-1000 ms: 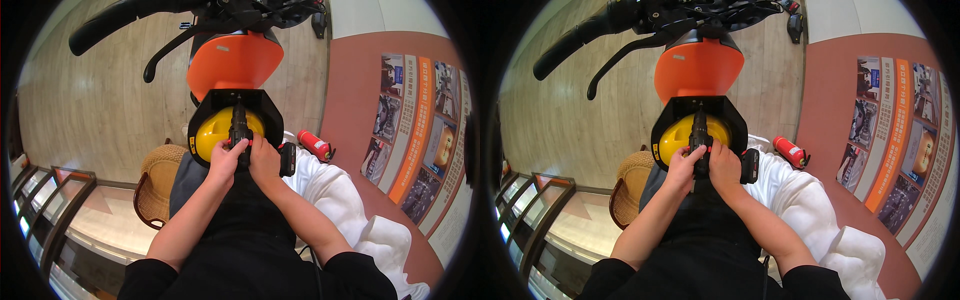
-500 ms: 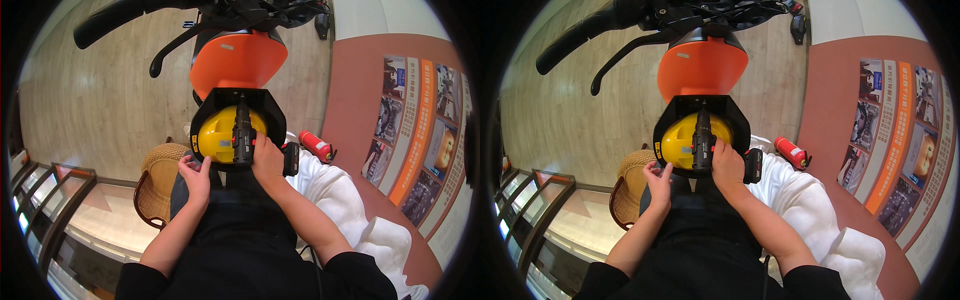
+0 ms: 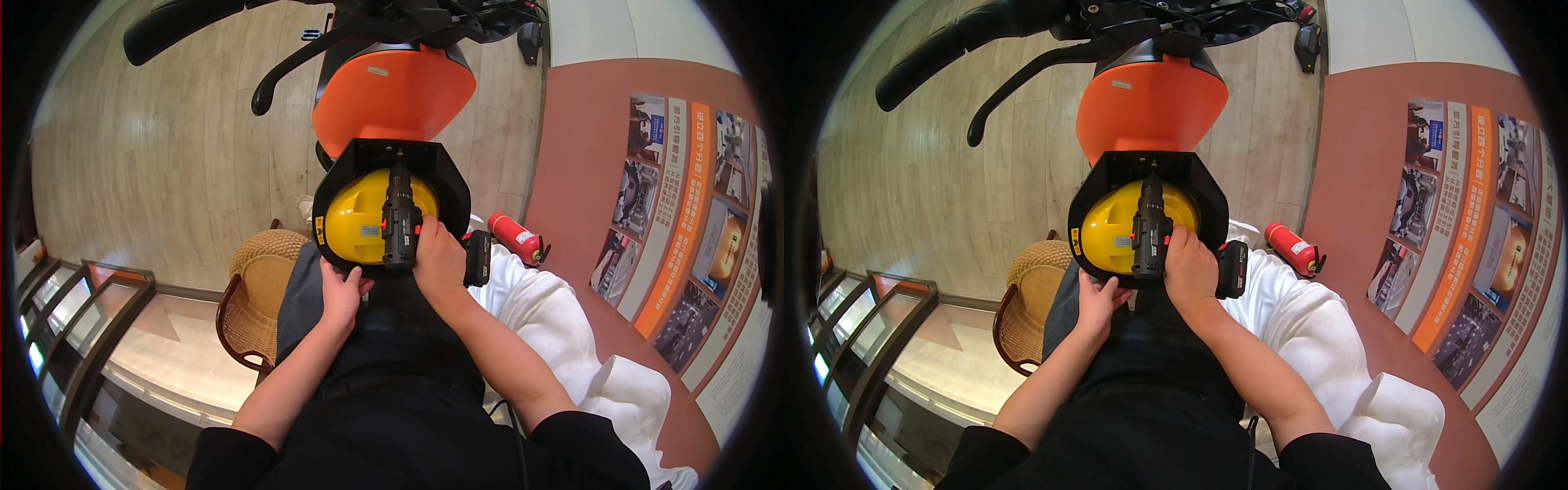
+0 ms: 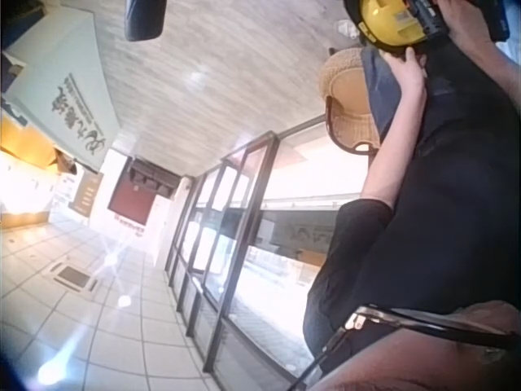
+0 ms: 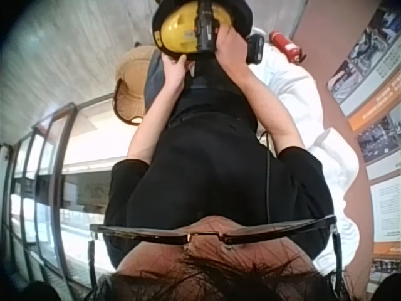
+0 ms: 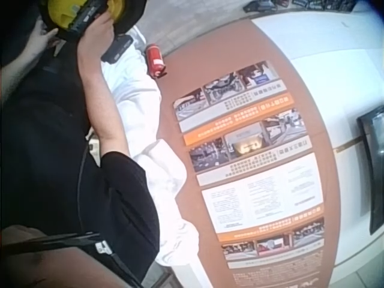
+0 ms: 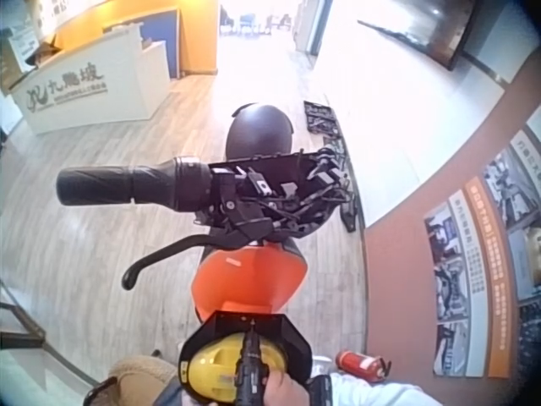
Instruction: Repairing a small electric scooter component using an electric drill and hand tools.
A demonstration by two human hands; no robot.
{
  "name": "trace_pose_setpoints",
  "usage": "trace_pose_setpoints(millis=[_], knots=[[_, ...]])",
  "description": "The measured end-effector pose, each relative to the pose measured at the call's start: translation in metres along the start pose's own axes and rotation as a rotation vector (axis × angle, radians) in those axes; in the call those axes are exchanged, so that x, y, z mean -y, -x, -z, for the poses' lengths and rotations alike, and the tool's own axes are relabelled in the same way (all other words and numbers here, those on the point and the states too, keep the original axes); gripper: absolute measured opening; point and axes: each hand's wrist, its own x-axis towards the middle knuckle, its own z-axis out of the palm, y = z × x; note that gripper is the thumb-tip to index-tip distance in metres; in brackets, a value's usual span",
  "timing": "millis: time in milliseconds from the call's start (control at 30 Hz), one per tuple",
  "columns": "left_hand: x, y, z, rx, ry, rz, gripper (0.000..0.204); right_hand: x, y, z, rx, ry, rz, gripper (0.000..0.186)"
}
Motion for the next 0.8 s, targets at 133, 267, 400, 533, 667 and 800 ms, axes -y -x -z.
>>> trace_pose_setpoints(millis=[133, 267, 400, 533, 667, 800], knots=[[0.001, 0.001, -0.002, -0.012, 0.025, -0.009, 0.054, 0.0, -0.001, 0.001, 0.005, 0.049, 0.019, 0.043], [0.001, 0.001, -0.004, -0.02, 0.02, -0.027, 0.052, 0.001, -0.001, 0.001, 0.002, 0.031, 0.021, 0.041], [0.005, -0.002, -0.003, -0.038, -0.01, -0.043, 0.05, 0.002, -0.001, -0.001, -0.017, 0.029, 0.025, 0.041], [0.007, -0.004, -0.003, -0.035, -0.018, -0.042, 0.05, 0.001, -0.001, -0.001, -0.021, 0.044, 0.01, 0.041], [0.01, -0.006, -0.001, -0.041, -0.013, -0.038, 0.05, 0.002, -0.001, 0.0, -0.016, 0.043, 0.015, 0.04], [0.011, -0.007, -0.001, -0.046, -0.014, -0.045, 0.049, 0.002, -0.001, 0.0, -0.026, 0.033, 0.012, 0.04]])
